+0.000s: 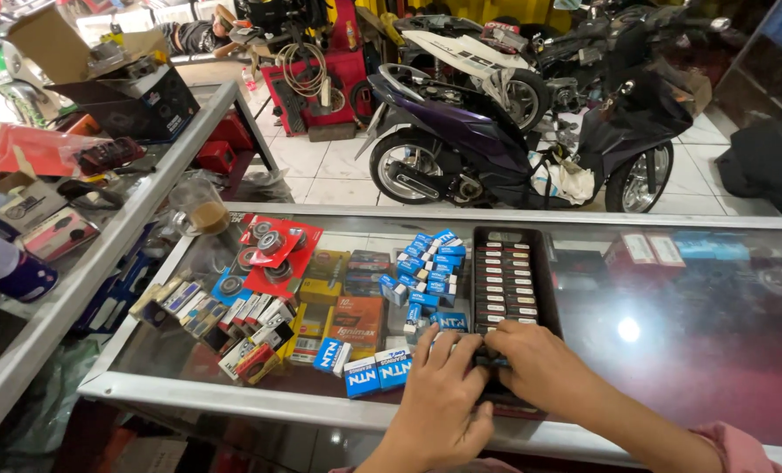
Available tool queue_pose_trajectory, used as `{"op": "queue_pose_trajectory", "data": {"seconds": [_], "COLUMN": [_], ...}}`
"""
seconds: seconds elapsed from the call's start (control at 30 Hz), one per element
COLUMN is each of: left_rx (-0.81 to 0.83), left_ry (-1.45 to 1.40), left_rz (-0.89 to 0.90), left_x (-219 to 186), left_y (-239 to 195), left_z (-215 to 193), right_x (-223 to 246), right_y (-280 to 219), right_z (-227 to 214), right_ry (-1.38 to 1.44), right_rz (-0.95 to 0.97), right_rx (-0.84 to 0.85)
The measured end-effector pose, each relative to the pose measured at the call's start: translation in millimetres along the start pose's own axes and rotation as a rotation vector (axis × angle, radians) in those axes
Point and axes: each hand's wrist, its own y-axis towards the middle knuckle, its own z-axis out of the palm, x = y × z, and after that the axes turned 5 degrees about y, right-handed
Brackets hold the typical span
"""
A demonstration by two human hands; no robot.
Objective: The person organizes small boxed parts by picking them up from the glass counter and inserting them one by one into slots in a storage tray by hand.
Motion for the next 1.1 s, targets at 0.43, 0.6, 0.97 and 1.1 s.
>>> {"op": "queue_pose_trajectory", "data": {"seconds": [0.43, 0.6, 0.97, 1.1], "left_rx": [-0.025, -0.027, -0.103, -0.232], "left_ry": [0.115, 0.132, 0.188, 0.156], "left_rz": [-0.254, -0.221, -0.317, -0.286], "left_x": [47.9, 39.6, 44.9, 46.5], "left_y": [-25.4, -22.6, -30.7, -39.3], "left_z": [-26.2, -21.3, -20.5, -17.7], "right_x": [26.0, 41.7, 35.2, 41.4], "right_y": [-2.7, 3.8, 62.7, 87.8], "right_z": [-24.4, -11.3, 1.6, 6.4], "right_ry": [0.222, 0.112, -0.357, -0.579], "right_rz": [0.019, -0.177, -0.147, -0.014], "right_rx": [-0.122, -0.215, -0.016, 0.299]}}
